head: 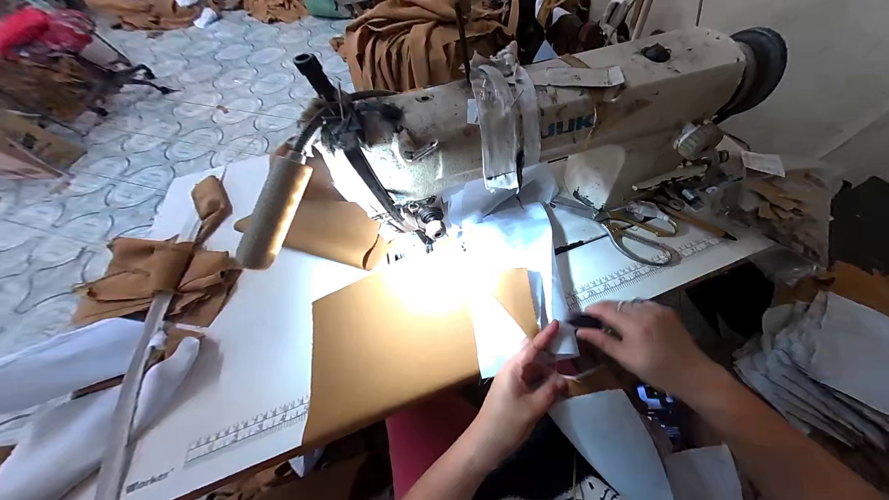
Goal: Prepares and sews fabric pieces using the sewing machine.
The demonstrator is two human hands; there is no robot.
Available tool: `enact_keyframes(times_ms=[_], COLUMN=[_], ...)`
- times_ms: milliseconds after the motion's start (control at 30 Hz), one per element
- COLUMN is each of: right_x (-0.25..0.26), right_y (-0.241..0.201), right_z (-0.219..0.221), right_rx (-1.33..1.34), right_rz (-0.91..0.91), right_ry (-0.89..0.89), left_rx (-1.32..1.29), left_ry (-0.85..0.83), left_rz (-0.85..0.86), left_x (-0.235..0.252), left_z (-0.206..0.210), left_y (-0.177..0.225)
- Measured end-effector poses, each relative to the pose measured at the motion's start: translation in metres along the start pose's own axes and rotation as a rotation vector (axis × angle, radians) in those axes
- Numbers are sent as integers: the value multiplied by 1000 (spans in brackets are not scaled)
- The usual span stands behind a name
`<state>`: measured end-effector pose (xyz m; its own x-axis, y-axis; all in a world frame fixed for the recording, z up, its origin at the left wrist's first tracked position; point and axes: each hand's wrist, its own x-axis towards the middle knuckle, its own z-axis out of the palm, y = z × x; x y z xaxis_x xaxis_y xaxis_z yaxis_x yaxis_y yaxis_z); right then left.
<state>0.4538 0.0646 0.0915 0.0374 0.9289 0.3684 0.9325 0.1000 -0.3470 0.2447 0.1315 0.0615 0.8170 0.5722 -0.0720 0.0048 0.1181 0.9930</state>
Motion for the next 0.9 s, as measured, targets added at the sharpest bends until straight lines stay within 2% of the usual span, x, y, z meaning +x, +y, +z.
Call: enact_keyframes(times_ms=[67,133,200,267,367,433,500,567,633,667,700,767,833,900], right_x=[25,52,75,90,80,57,34,18,6,3,0,-4,4,17], right_y=[17,35,42,30,-8,-37,-63,-81,-87,-84,-79,-63,-39,-15], right_z=[-16,-11,4,17,37,46,54,62,60,56,50,40,25,19], right_rx=[190,307,355,366,467,538,572,554,547,563,599,735,840,786], right_rz=[270,418,446,442,294,56,-220,-356,-352,-347,-360,-362,-205,-17], right_ry=[-82,-115,-153,-258,-230,-153,-108,-139,-317,-426,-461,-266,-118,-75], left_rx=[224,392,543,776,881,765,413,87,-36,-63,-92,-130,-138,-194], left_ry=[-172,-212,3,239,280,241,160,22,-31,-14,17,76,143,206], left_rz=[134,273,288,187,0,16,96,111,110,128,142,183,267,289], left_x=[-4,-3,5,24,50,57,59,59,55,52,47,36,27,21], left_z=[-5,-17,-39,-70,-112,-112,-96,-75,-56,-49,-43,-40,-42,-40], left_y=[6,21,41,57,59,55,43,33,27,26,24,21,15,14])
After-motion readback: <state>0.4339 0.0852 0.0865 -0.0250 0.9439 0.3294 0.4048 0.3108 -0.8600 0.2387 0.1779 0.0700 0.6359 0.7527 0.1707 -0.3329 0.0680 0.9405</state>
